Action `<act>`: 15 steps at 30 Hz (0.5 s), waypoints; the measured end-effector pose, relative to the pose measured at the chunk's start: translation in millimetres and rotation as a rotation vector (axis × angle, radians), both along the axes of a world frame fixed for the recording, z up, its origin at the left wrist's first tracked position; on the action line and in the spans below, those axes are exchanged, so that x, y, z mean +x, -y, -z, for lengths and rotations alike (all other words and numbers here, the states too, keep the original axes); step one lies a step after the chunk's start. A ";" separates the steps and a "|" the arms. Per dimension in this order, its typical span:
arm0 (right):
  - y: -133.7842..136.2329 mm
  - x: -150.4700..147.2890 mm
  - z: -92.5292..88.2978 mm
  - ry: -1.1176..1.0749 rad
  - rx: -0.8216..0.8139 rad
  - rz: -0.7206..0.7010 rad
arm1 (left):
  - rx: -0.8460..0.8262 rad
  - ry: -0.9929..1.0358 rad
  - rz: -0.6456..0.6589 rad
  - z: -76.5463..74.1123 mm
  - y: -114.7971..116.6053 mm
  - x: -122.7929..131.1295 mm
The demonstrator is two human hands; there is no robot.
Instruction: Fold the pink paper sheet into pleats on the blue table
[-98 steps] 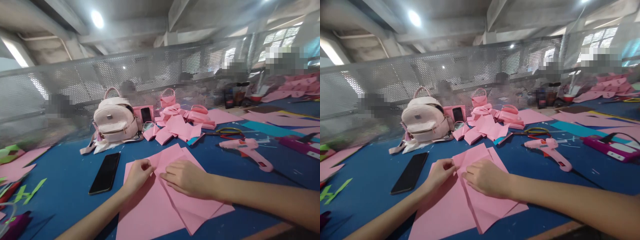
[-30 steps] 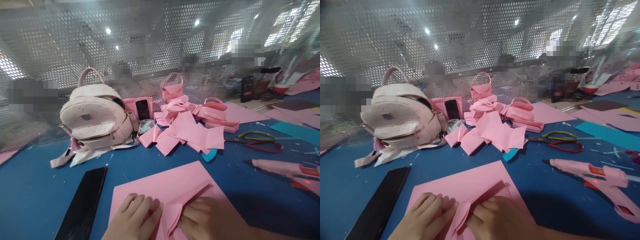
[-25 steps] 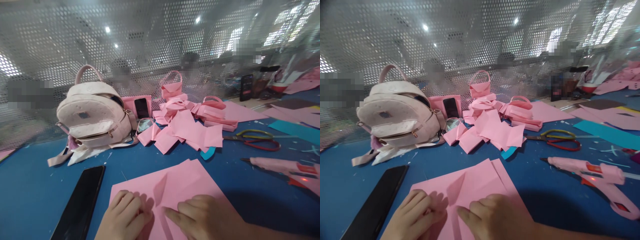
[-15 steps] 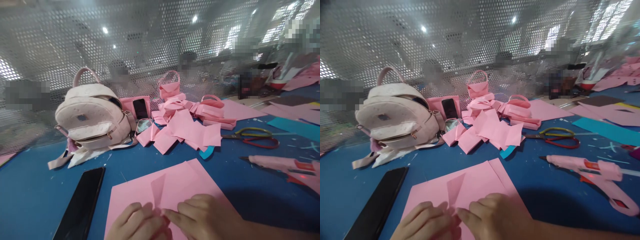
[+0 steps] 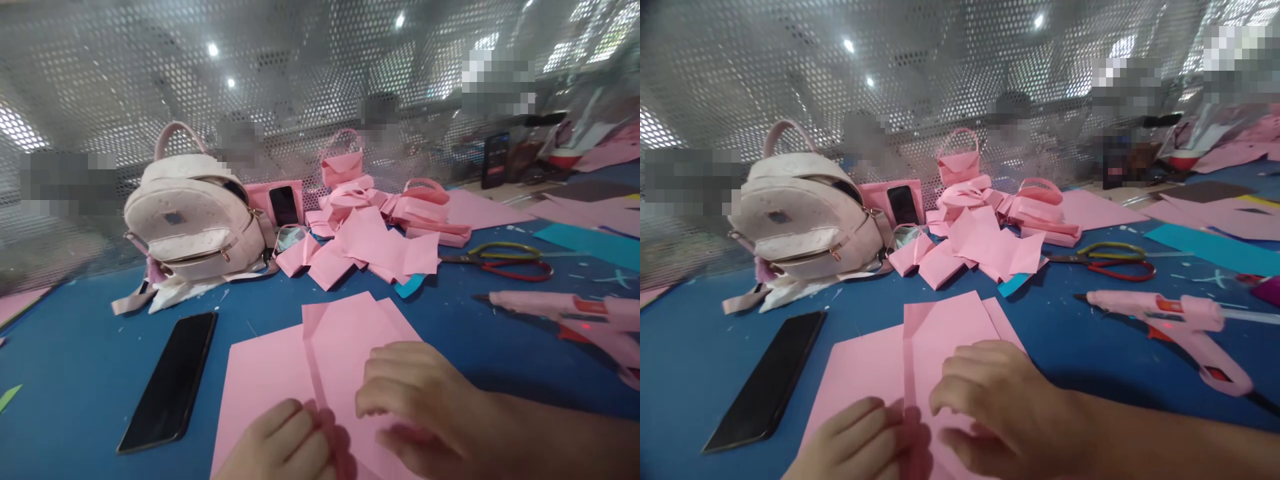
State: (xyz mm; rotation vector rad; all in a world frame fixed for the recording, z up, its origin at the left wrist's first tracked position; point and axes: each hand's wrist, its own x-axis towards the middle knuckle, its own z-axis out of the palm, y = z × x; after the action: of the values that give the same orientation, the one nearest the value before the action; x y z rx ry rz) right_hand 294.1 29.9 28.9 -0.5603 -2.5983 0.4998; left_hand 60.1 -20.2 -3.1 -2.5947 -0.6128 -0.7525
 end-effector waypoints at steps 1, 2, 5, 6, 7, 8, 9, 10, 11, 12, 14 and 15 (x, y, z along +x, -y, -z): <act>1.7 -0.2 0.6 0.002 0.067 -0.044 | -0.020 0.026 0.005 -4.0 -2.4 -1.9; 3.5 -0.6 1.8 0.020 0.134 -0.094 | -0.047 0.045 0.007 -7.7 -3.8 -4.0; 8.3 -2.0 6.2 0.148 0.260 -0.215 | -0.102 0.054 0.011 -15.5 -3.7 -9.3; 9.4 -2.3 7.1 0.184 0.279 -0.232 | -0.099 0.046 0.016 -16.7 -3.0 -10.4; 10.1 -2.3 7.5 0.209 0.293 -0.236 | -0.093 0.036 0.016 -17.2 -2.5 -11.2; 10.5 -2.2 7.5 0.224 0.296 -0.234 | -0.082 0.029 0.011 -17.2 -2.3 -11.6; 10.4 -1.9 7.0 0.231 0.286 -0.230 | -0.067 0.029 0.001 -16.9 -2.5 -11.7; 10.1 -1.5 6.0 0.234 0.267 -0.223 | -0.054 0.036 -0.013 -16.4 -3.0 -11.5; 9.6 -1.1 4.7 0.232 0.241 -0.214 | -0.046 0.050 -0.028 -15.9 -3.8 -11.1; 9.2 -0.7 3.2 0.231 0.215 -0.201 | -0.040 0.065 -0.040 -15.5 -4.8 -10.7; 9.1 -0.2 -0.1 0.230 0.174 -0.174 | -0.037 0.090 -0.040 -15.2 -6.4 -10.3; 9.7 -0.2 -1.5 0.233 0.166 -0.163 | -0.039 0.093 -0.031 -15.0 -6.9 -10.5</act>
State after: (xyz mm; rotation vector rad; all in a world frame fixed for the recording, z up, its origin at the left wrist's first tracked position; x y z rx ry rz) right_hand 293.9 20.2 30.3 -0.3726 -2.8899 0.2789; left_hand 49.6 -13.3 12.0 -2.5912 -0.7004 -0.8630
